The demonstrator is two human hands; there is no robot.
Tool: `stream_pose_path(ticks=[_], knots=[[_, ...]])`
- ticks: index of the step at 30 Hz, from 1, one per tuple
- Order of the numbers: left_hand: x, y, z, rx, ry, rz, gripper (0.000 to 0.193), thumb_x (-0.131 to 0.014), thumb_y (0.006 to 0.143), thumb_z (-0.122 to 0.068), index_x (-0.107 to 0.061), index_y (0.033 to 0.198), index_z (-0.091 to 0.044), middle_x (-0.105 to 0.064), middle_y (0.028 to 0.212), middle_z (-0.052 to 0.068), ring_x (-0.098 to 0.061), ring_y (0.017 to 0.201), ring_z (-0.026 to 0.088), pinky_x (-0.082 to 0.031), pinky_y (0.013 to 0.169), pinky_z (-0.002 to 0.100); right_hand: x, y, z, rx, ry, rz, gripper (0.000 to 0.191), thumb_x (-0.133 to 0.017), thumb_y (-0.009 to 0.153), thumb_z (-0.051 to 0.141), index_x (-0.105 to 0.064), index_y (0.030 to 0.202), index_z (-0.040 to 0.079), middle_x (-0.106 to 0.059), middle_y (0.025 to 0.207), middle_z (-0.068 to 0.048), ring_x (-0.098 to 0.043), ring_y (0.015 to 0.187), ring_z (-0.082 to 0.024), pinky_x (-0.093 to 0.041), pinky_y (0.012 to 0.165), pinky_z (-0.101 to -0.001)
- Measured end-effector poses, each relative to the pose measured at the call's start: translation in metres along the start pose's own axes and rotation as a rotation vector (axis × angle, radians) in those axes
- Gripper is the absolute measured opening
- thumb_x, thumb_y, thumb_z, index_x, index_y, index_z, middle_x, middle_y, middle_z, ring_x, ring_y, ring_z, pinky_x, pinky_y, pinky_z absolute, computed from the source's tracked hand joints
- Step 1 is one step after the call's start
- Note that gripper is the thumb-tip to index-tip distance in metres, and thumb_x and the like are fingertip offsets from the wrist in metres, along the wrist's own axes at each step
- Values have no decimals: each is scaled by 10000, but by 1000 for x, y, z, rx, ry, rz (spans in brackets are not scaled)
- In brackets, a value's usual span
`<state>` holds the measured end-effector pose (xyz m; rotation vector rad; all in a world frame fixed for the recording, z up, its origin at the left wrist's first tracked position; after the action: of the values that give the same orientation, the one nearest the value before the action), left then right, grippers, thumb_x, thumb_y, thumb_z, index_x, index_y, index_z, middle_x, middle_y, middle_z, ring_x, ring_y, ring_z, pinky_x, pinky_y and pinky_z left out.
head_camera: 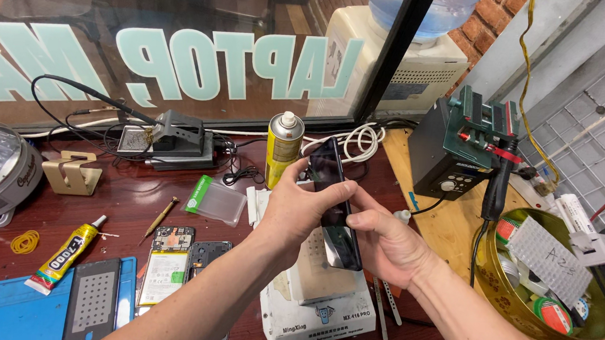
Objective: The person reassembles a disassembled smartphone by placing the back cover onto the chassis, applying adhesive around the edges, and securing the assembly with multiple rubber bands. The work is performed on a cluttered workbench with various tools and spare parts visible.
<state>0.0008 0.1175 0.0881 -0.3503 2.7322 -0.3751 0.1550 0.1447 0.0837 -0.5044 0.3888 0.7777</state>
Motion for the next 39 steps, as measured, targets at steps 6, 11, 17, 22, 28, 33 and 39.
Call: stream_pose_path(ticks=[6, 11, 17, 22, 28, 33, 39], knots=[[3, 2, 1, 12, -30, 26, 1000, -869, 668, -264, -369, 1502, -30, -724, 1145, 137, -729, 972, 203, -612, 816, 347, -2, 1, -1, -1, -22, -64, 751, -680, 775, 187, -459, 1493, 196, -609, 1309, -36, -597, 1204, -190, -486, 1038, -411], [5, 2, 3, 34, -35, 46, 957, -852, 680, -278, -402, 1500, -80, -707, 1152, 102, -710, 967, 198, -596, 788, 376, -2, 3, -1, 45, -46, -59, 763, -686, 780, 170, -441, 1503, 154, -599, 1329, -47, -575, 1242, -186, -460, 1079, -396], [4, 0, 1, 73, -89, 74, 931, -835, 704, -272, -390, 1505, -103, -679, 1222, 89, -690, 1052, 199, -602, 826, 419, -5, 1, -1, 47, -56, -90, 764, -670, 772, 158, -442, 1501, 168, -595, 1342, -43, -541, 1273, -200, -428, 1095, -421], [3, -4, -1, 121, -117, 75, 936, -807, 698, -254, -359, 1511, -135, -664, 1272, 59, -664, 1104, 191, -603, 817, 462, -8, 1, -1, 72, -58, -57, 751, -665, 781, 146, -435, 1496, 157, -584, 1354, -61, -526, 1284, -215, -423, 1093, -452], [4, -5, -2, 128, -115, 69, 945, -812, 688, -242, -383, 1519, -113, -682, 1244, 47, -678, 1070, 181, -597, 809, 472, -10, -1, 3, 59, -134, -97, 742, -649, 812, 158, -426, 1519, 161, -593, 1335, -59, -544, 1263, -215, -457, 1067, -452], [7, -5, -5, -19, 57, -25, 912, -828, 658, -224, -453, 1475, -72, -720, 1204, 77, -715, 977, 167, -595, 807, 360, -22, 0, 37, 419, -716, -396, 583, -595, 937, 308, -490, 1484, 139, -654, 1313, -117, -641, 1219, -259, -519, 1027, -440], [0, -5, -2, -132, 86, -39, 853, -824, 670, -211, -467, 1426, -45, -718, 1197, 53, -715, 945, 113, -587, 764, 253, -59, -10, 71, 964, -1825, -496, 488, -640, 993, 450, -676, 1315, 85, -537, 1396, -266, -524, 1314, -433, -411, 1052, -498]])
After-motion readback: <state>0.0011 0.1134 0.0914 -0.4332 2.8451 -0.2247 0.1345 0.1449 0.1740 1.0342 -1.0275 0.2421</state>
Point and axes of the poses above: each hand's wrist, its own y-axis towards the middle knuckle, its own x-axis out of the back of the hand, z = x × y, the point moved 3 cm from there along y, towards the middle knuckle
